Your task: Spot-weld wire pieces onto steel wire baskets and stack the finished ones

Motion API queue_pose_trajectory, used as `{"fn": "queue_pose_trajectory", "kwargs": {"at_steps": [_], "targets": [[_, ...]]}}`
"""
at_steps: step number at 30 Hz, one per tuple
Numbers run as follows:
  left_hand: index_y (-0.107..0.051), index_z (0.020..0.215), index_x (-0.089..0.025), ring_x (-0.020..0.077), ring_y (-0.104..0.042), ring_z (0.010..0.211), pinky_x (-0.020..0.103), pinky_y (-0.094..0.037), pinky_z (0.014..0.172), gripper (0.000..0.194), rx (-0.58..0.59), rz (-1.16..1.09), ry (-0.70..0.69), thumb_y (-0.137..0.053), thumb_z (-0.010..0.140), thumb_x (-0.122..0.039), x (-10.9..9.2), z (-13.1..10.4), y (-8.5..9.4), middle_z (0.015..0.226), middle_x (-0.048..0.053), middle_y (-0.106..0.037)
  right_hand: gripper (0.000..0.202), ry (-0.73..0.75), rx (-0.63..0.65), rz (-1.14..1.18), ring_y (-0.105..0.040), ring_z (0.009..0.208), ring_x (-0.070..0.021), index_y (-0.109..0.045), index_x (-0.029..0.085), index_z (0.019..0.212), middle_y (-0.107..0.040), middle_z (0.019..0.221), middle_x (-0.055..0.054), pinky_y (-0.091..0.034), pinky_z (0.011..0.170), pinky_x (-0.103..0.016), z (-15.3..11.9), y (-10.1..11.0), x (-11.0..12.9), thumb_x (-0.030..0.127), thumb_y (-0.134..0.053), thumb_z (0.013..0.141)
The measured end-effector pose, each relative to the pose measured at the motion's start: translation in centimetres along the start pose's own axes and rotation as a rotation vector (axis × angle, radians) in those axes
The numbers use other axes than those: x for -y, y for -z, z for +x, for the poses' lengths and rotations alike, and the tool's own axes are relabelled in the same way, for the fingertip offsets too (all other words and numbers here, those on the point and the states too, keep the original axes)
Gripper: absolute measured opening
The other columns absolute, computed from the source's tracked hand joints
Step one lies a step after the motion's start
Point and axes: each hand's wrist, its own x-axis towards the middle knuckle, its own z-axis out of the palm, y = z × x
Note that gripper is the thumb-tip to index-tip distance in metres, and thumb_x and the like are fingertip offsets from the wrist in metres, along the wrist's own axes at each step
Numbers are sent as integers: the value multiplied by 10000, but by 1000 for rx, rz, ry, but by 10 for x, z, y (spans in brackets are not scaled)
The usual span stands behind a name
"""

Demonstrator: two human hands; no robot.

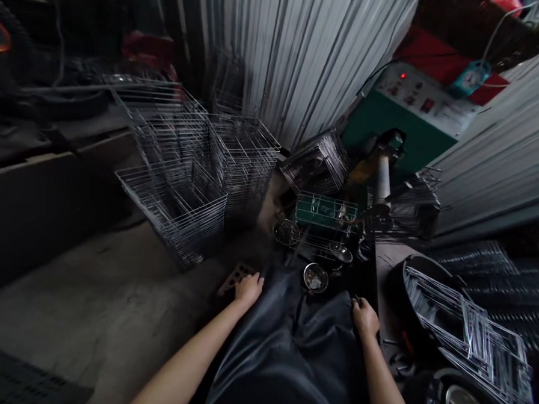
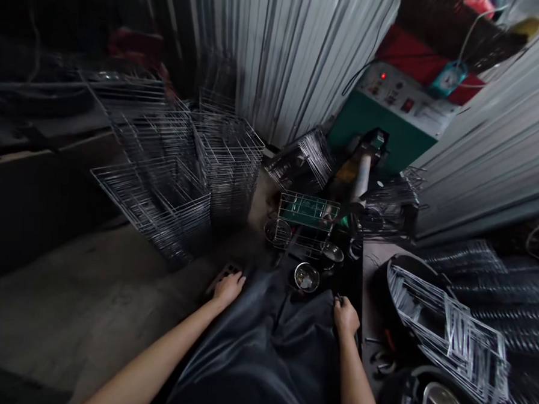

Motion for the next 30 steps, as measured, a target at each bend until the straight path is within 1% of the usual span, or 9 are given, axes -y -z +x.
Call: {"fn": "queue_pose_trajectory", "kwargs": {"at_steps": [4, 9, 14, 17, 20, 22, 24, 27, 30], "targets": [[-572, 1295, -178, 258, -609, 1134, 525, -501, 1004, 460, -2, -7, -14, -551, 957, -490, 4, 3, 0, 1261, 116, -622, 444, -7, -12, -25, -698, 1082, -255, -666, 232, 1255, -738, 1187, -115, -492, 740, -273, 1, -1, 3, 443, -353, 1022], [-589, 1272, -176, 249, -619, 1121, 512, -512, 994, 428, -44, -23, -10, -564, 957, -464, 11, 6, -3, 1249, 112, -633, 439, -1, -12, -31, -699, 1075, -255, -669, 246, 1246, -741, 1173, -108, -496, 749, -279, 1, 0, 7, 445, -350, 1020], [-598, 1263, -179, 238, -632, 1092, 488, -532, 966, 412, -83, -59, -10, -566, 959, -455, 15, 11, -10, 1230, 109, -644, 454, 8, -4, -19, -700, 1071, -270, -658, 220, 1272, -736, 1182, -131, -500, 752, -295, -3, 3, 7, 428, -338, 1026], [-608, 1247, -176, 233, -639, 1079, 483, -534, 964, 388, -118, -80, -20, -570, 961, -436, 19, 13, -13, 1210, 105, -656, 451, 11, -7, 5, -698, 1074, -271, -659, 211, 1267, -734, 1186, -139, -498, 754, -297, -5, 3, 5, 420, -340, 1028], [-604, 1252, -164, 228, -646, 1071, 470, -533, 965, 357, -177, -95, -46, -565, 967, -376, 24, 12, -11, 1203, 110, -663, 417, 11, -16, 57, -697, 1070, -261, -672, 223, 1236, -739, 1168, -129, -495, 769, -293, -6, 0, 4, 411, -370, 1020], [-594, 1272, -140, 229, -644, 1089, 443, -518, 990, 349, -236, -105, -79, -534, 971, -304, 27, 9, -3, 1212, 128, -662, 385, 12, -25, 112, -699, 1064, -256, -683, 233, 1203, -743, 1146, -119, -493, 780, -292, -5, -2, 5, 408, -399, 1011], [-578, 1304, -123, 226, -638, 1120, 391, -498, 1018, 377, -307, -118, -119, -480, 961, -247, 30, 6, 10, 1237, 146, -652, 364, 9, -41, 179, -697, 1065, -257, -680, 235, 1197, -745, 1132, -115, -491, 797, -298, -3, -5, 6, 417, -435, 1000], [-550, 1344, -134, 216, -613, 1180, 328, -469, 1047, 439, -414, -139, -186, -411, 946, -258, 30, 7, 39, 1295, 145, -625, 365, -5, -75, 309, -691, 1076, -262, -659, 227, 1222, -742, 1128, -115, -488, 835, -313, 0, -9, 7, 440, -508, 966], [-540, 1352, -163, 227, -587, 1222, 341, -457, 1062, 474, -493, -139, -231, -362, 943, -322, 29, 15, 72, 1338, 132, -603, 324, -31, -137, 597, -690, 1051, -274, -674, 198, 1140, -744, 1074, -125, -482, 866, -336, 1, -13, 4, 396, -605, 892]]}}
